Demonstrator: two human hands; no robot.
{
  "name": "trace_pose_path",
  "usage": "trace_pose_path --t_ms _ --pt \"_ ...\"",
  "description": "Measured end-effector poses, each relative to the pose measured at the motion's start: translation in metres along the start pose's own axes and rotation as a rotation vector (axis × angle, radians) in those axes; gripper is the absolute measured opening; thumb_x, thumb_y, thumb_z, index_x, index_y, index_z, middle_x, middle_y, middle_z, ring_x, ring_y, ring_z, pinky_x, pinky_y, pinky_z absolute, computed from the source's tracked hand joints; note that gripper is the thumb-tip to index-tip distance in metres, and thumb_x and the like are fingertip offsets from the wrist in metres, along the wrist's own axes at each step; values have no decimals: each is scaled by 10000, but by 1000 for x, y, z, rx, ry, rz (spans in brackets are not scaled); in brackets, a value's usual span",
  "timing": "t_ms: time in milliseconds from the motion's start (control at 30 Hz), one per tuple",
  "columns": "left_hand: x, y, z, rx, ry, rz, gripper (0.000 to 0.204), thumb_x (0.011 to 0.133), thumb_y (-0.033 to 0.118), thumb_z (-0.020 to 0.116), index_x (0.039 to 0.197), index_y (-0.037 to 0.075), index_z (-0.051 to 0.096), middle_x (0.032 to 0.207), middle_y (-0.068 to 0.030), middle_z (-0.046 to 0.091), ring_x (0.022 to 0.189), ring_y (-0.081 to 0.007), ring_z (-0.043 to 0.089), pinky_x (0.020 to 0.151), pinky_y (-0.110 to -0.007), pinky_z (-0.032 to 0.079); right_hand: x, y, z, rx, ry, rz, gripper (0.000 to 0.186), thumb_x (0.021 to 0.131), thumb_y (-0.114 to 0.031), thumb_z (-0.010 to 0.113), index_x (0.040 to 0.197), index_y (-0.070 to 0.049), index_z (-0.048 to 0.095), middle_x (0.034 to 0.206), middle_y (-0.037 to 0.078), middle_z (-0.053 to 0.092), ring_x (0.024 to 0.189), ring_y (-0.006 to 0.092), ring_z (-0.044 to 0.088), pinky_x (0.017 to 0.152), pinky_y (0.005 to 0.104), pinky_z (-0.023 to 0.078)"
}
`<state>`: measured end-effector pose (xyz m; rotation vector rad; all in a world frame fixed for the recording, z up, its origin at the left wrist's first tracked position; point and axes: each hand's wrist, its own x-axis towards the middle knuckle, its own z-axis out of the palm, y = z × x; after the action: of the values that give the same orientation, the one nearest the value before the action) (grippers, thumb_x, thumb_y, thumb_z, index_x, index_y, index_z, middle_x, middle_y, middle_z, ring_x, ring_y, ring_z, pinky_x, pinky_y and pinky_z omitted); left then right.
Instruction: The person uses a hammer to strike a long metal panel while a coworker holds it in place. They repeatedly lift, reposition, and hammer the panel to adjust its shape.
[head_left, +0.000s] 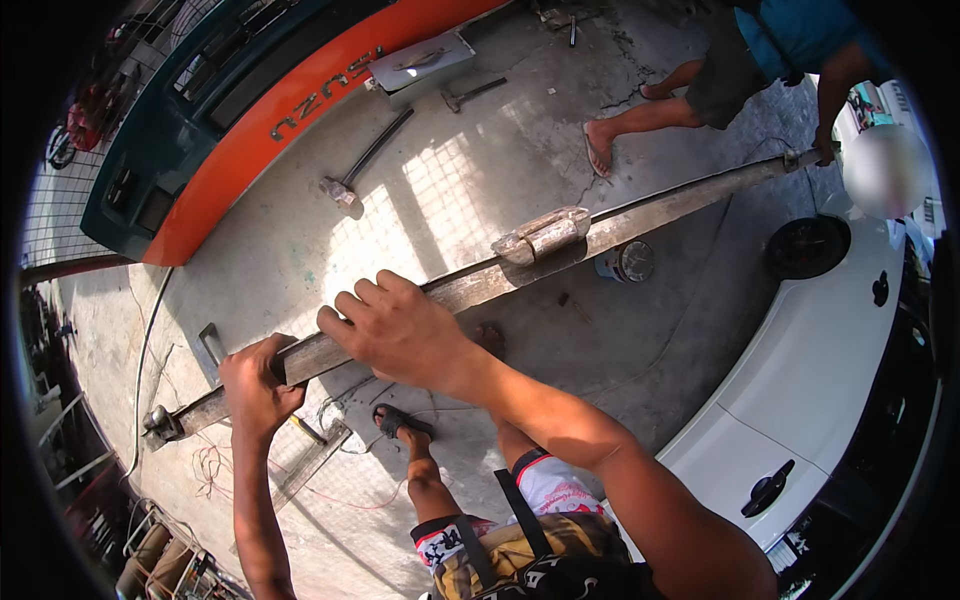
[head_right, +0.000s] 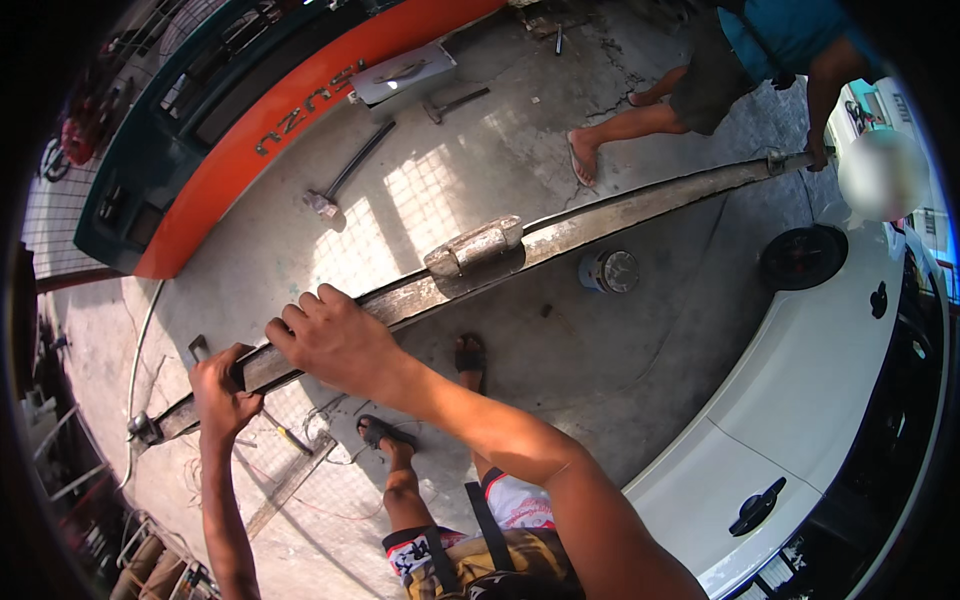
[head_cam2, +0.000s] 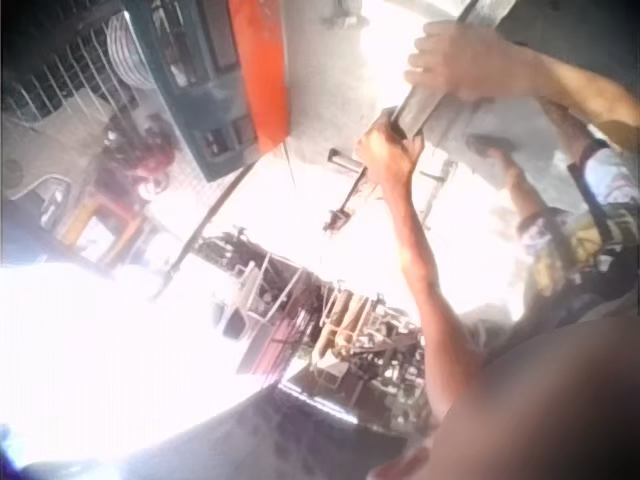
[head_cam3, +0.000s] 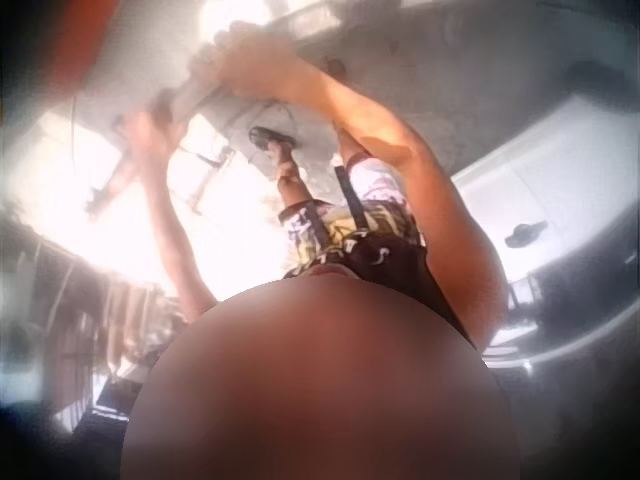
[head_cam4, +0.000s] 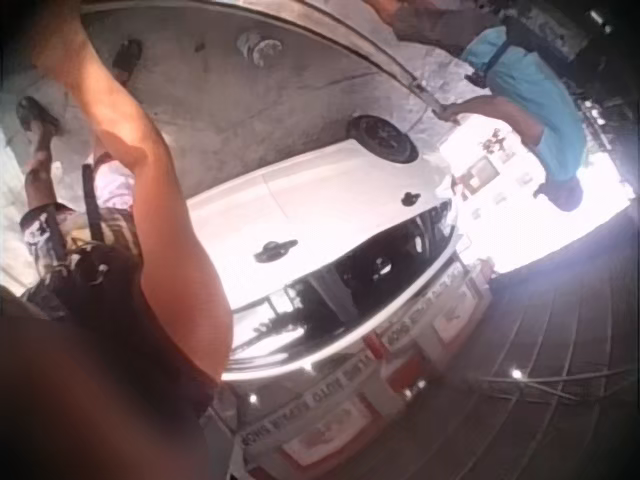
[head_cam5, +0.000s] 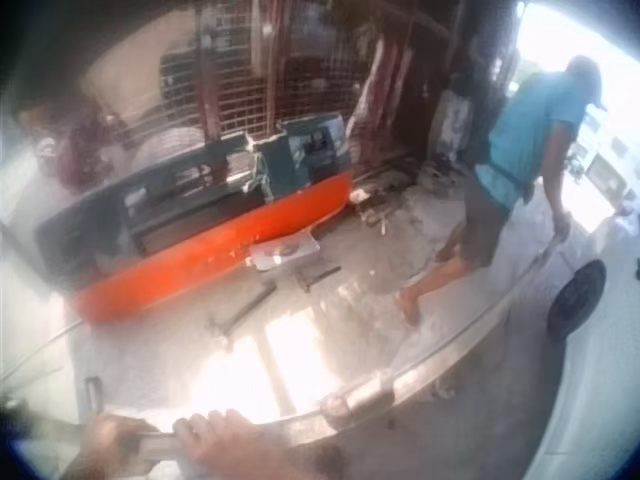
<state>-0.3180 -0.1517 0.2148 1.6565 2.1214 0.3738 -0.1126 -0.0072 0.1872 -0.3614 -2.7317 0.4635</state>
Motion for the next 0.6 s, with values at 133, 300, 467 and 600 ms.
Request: trace_pose_path --t_ms 133,300,467,600 --pt "-4 0 6 65 119 -8 402 525 171 703 907 46 726 617 -117 568 547 -288 597 579 -370 482 -7 4 -19 112 69 -92 306 866 -167 660 1160 -84 676 1039 46 681 1027 207 660 899 362 495" --pt "-8 -11 8 93 149 1 388 513 129 705 896 68 723 660 -124 628 586 -318 640 599 -389 518 -62 45 -107 256 322 -213 279 861 -217 703 1126 -130 711 1133 47 704 1117 247 664 980 418 509" --pt "-6 -4 0 117 141 -4 405 517 128 730 919 83 712 679 -108 651 607 -315 658 614 -393 535 -147 186 -196 -275 463 303 451 863 -281 842 1213 -42 686 1185 123 714 1144 330 647 992 460 490" --pt "1 5 9 87 117 -1 430 486 127 723 911 61 705 656 -122 612 608 -324 645 622 -387 531 -218 281 -220 -472 375 462 448 943 -431 730 1172 -48 693 1194 135 700 1201 346 619 1065 484 417"
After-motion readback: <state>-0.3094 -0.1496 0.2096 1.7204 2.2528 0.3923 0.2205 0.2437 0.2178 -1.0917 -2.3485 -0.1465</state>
